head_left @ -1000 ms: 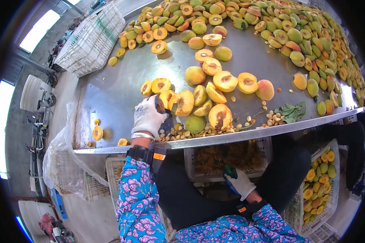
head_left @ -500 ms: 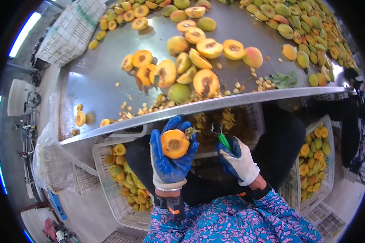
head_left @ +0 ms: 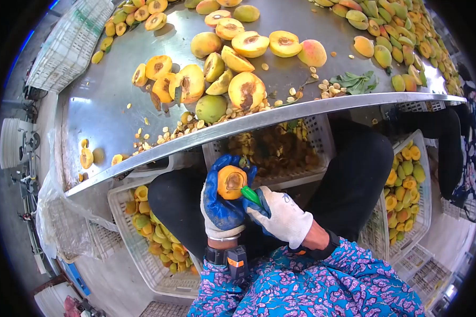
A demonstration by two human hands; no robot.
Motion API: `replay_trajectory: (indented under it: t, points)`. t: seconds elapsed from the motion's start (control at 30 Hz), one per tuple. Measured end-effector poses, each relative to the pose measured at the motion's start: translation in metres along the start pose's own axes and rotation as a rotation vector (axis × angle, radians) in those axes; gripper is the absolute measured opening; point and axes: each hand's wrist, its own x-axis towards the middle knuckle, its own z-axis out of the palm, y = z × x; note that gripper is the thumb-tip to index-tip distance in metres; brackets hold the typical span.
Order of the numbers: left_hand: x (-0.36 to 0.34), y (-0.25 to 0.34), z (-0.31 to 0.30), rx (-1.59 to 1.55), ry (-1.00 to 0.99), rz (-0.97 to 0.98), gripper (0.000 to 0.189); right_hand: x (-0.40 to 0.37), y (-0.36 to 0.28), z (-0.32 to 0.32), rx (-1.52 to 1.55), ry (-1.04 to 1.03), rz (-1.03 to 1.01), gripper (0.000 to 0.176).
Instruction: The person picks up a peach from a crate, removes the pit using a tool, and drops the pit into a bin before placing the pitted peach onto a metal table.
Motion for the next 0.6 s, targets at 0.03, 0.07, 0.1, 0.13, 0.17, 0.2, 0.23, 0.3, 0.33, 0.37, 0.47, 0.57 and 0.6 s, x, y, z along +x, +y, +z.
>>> replay_trajectory:
  t: [0.03,0.07,0.1,0.13,0.17,0.2,0.23,0.3,0.33,0.37,0.47,0.57,0.6]
  points:
    - [0.000,0.001,0.000,-0.001,0.014,-0.022,0.043,0.001,0.001,0.001,-0.010,-0.007,0.003,0.033]
    - [0.000,0.002,0.000,-0.003,0.028,-0.045,0.041,0.002,0.002,0.002,-0.020,-0.013,0.007,0.033]
    - [0.000,0.002,0.000,-0.005,0.044,-0.068,0.040,0.002,0.004,0.006,-0.031,-0.013,0.002,0.033]
    - [0.001,0.000,-0.004,-0.012,0.096,-0.105,0.038,0.002,0.007,0.012,-0.042,-0.014,-0.003,0.033]
    - [0.005,-0.004,-0.011,-0.019,0.149,-0.141,0.037,0.002,0.009,0.017,-0.053,-0.016,-0.009,0.032]
    - [0.007,-0.006,-0.017,-0.027,0.201,-0.176,0.036,0.001,0.011,0.022,-0.026,-0.018,-0.002,0.032]
    - [0.008,-0.007,-0.020,0.031,0.213,-0.185,0.035,0.000,0.014,0.027,0.001,-0.020,0.004,0.032]
    - [0.008,-0.009,-0.024,0.149,0.235,-0.208,0.035,-0.001,0.016,0.031,0.047,-0.029,0.017,0.031]
    - [0.008,-0.011,-0.023,0.152,0.272,-0.212,0.034,-0.002,0.016,0.031,0.067,-0.035,0.022,0.031]
    - [0.008,-0.011,-0.025,0.179,0.259,-0.220,0.034,-0.002,0.016,0.031,0.085,-0.040,0.025,0.031]
    - [0.012,-0.012,-0.039,0.209,0.230,-0.261,0.034,0.005,0.029,0.042,0.043,-0.025,-0.055,0.031]
    - [0.017,-0.013,-0.048,0.099,0.199,-0.327,0.033,0.007,0.022,0.035,-0.051,-0.076,0.012,0.032]
    - [0.018,-0.014,-0.048,0.036,0.177,-0.337,0.032,0.008,0.020,0.032,-0.081,-0.067,0.024,0.031]
